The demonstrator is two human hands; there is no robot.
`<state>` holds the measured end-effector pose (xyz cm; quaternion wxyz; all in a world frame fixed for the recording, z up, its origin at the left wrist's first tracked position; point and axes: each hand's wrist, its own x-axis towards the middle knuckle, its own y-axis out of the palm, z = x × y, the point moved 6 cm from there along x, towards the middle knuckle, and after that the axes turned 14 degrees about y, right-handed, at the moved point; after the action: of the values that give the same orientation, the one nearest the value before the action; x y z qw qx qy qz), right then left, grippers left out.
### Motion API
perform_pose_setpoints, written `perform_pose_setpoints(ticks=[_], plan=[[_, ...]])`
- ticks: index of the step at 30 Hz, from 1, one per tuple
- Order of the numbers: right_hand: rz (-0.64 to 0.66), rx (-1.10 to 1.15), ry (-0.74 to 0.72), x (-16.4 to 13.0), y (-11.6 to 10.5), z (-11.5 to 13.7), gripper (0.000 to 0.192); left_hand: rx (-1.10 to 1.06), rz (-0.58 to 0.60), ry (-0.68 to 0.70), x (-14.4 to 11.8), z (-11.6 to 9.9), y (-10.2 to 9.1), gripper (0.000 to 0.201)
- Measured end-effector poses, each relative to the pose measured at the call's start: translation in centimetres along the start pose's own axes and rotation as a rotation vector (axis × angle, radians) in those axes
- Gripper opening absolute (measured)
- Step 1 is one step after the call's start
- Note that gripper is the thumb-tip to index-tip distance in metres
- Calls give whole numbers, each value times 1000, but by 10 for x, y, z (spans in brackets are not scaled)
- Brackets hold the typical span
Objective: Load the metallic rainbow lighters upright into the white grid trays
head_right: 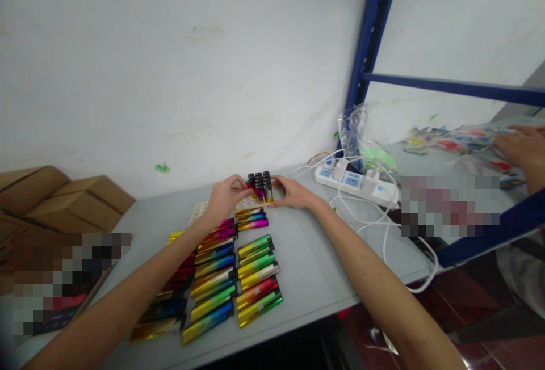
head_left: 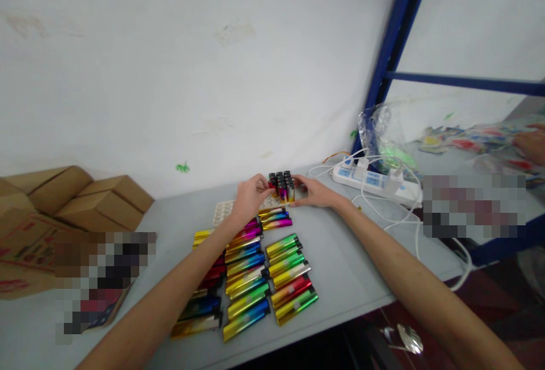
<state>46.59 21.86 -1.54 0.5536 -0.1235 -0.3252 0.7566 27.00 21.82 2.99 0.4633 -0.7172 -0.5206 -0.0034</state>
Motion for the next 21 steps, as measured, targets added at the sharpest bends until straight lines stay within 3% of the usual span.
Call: perform_pose_setpoints(ticks=[17,21], plan=[[-5,-17,12,-1,-1,0,86,14,54,19,3,3,2,25],[0,-9,11,-1,-1,2,86,79,38,20,-5,-5,-7,25]])
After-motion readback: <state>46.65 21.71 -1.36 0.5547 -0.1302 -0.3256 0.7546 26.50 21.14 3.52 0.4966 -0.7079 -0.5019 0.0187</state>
